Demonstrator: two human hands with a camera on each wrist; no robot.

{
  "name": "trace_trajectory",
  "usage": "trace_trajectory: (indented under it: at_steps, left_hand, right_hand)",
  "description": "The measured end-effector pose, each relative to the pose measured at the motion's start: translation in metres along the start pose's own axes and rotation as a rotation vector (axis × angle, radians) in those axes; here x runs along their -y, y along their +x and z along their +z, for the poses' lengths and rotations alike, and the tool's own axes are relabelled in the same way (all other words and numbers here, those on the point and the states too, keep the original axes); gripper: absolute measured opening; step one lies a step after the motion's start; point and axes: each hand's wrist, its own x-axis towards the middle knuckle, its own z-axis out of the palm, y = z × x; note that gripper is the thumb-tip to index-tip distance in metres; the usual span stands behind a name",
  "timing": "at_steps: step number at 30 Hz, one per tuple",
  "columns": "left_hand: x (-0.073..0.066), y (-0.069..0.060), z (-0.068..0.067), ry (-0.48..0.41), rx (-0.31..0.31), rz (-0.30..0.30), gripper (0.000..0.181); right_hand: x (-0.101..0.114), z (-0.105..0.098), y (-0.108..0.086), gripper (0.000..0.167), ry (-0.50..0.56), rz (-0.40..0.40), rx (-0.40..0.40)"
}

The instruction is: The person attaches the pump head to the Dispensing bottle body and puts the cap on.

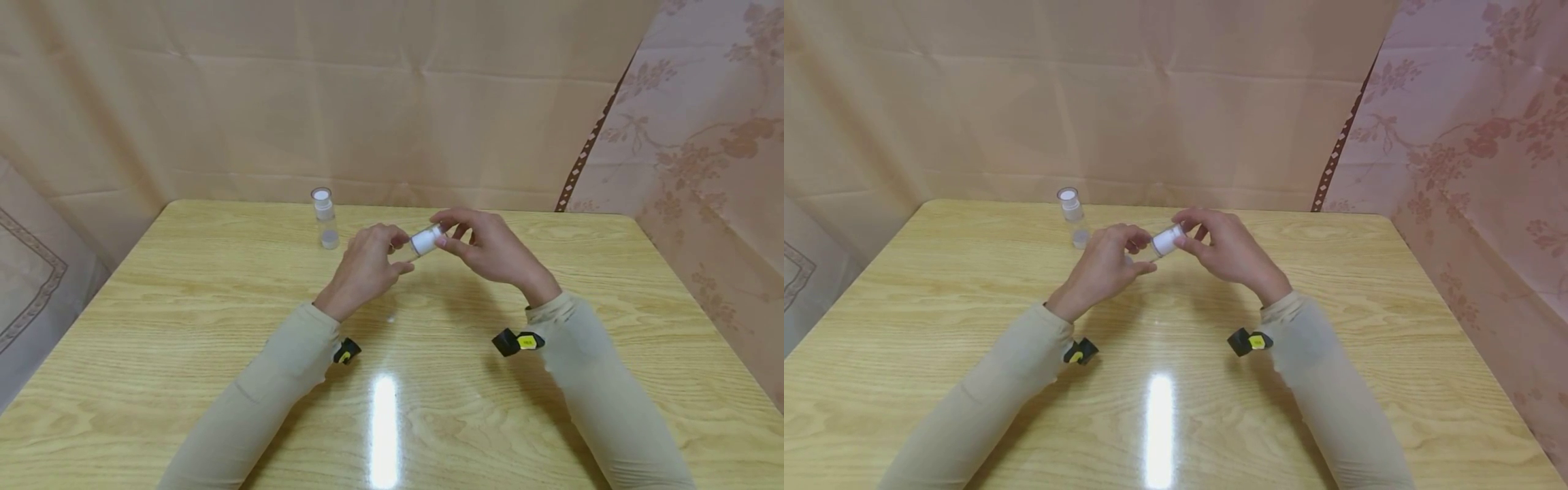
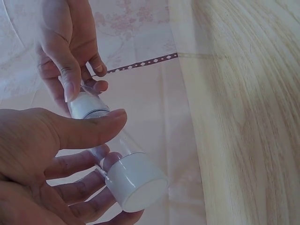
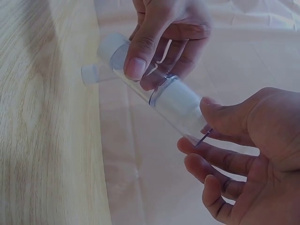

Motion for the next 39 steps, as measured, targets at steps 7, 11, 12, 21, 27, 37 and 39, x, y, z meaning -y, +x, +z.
trace_trajectory:
  at_steps: [7, 11, 12, 21, 27, 37, 39]
  left_hand:
    - [-0.0006, -0.0002, 0.0005, 0.0, 0.005, 0.003, 0.039]
    - [-0.0013, -0.0007, 0.0012, -0.001, 0.015, 0.004, 0.04]
    - [-0.0014, -0.0008, 0.0013, 0.0, 0.017, 0.004, 0.04]
    - [0.0003, -0.0009, 0.0006, -0.009, 0.028, 0.02, 0.039]
    - [0.002, -0.0005, 0.001, -0.017, 0.036, 0.026, 0.038]
    - [0.0043, -0.0003, 0.0013, -0.033, 0.047, 0.026, 0.037]
    - [0.0047, -0.0004, 0.0013, -0.04, 0.049, 0.02, 0.036]
  right_hand:
    - [-0.0011, -0.0008, 0.0004, 0.032, 0.0, 0.007, -0.011]
    - [-0.0011, -0.002, 0.0003, 0.032, 0.002, 0.012, -0.008]
    - [-0.0009, -0.0025, 0.0002, 0.032, 0.003, 0.014, -0.006]
    - [-0.0002, -0.0021, 0.0006, 0.032, -0.012, 0.013, -0.012]
    - [0.0009, 0.0007, 0.0008, 0.031, -0.018, 0.012, -0.021]
    - [0.0013, 0.0029, 0.0026, 0.03, -0.002, 0.027, -0.037]
    - [0.0015, 0.0044, 0.0027, 0.03, 0.003, 0.03, -0.042]
